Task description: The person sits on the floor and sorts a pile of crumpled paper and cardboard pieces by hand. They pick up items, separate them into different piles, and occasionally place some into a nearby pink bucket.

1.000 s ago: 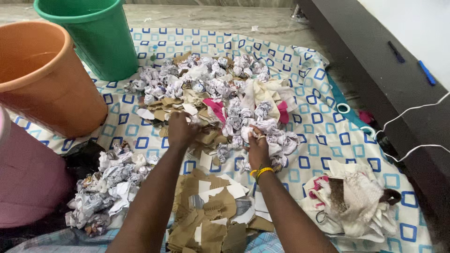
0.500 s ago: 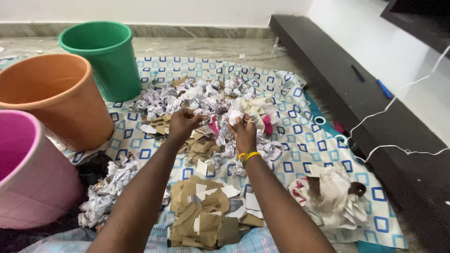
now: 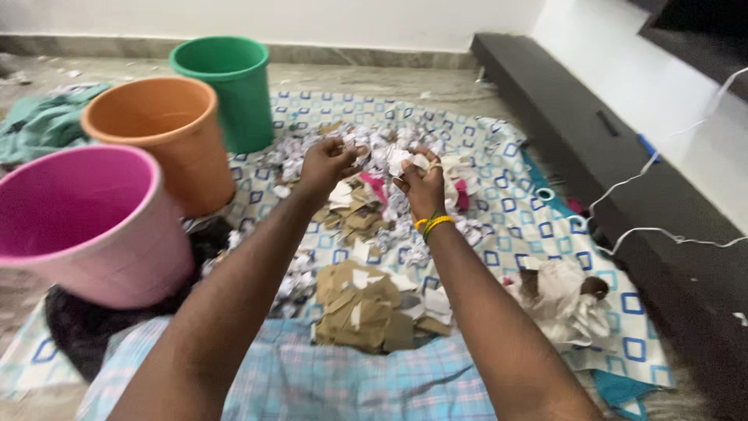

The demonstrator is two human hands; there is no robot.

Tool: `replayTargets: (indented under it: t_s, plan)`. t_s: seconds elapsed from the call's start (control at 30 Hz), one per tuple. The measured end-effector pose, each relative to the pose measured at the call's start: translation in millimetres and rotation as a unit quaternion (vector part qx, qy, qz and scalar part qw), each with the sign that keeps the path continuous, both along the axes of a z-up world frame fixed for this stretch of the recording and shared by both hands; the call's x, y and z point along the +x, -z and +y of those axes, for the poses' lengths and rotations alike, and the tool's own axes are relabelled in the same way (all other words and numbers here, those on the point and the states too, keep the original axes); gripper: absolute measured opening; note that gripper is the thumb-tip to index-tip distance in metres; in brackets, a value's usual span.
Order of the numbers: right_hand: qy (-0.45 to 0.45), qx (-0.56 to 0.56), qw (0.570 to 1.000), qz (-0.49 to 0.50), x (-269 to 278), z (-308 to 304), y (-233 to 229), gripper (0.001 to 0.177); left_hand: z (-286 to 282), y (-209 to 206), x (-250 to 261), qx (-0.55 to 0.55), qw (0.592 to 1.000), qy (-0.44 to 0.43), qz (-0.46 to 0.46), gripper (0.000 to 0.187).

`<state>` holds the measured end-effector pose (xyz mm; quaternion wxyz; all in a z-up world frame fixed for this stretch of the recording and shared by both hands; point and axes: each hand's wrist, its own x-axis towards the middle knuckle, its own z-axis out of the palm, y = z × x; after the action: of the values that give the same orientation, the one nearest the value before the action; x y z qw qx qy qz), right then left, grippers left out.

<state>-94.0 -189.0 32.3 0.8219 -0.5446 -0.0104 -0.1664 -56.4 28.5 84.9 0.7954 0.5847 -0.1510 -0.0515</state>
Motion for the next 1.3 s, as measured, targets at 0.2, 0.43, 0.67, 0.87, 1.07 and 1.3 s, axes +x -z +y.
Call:
replayTargets:
  t_s: [0.2,0.43,0.67,0.87,1.07,1.3]
  plan:
    - [-0.116,-0.019,0.993,0.0,0,65,20,0.027,107,18,-32,0.215,0.958,-0.13,-0.136,0.072]
    - [-0.235,-0.177,0.953,0.073,5,138,71,0.029,236,128,-69,0.184,0.958,-0.188,0.112,0.046]
    - [-0.285,-0.411,0.866,-0.007,-23,201,85,0.022,258,172,-37,0.405,0.868,-0.286,-0.023,0.056]
    - [-0.3,-0.458,0.837,0.011,-49,232,73,0.021,237,161,-37,0.445,0.86,-0.245,-0.05,0.045]
    - [-0.298,-0.529,0.795,-0.013,-60,246,76,0.023,226,149,-44,0.449,0.864,-0.22,0.059,0.05]
    - [-0.256,-0.567,0.782,-0.047,-66,245,78,0.022,224,156,-42,0.555,0.799,-0.218,-0.084,0.02]
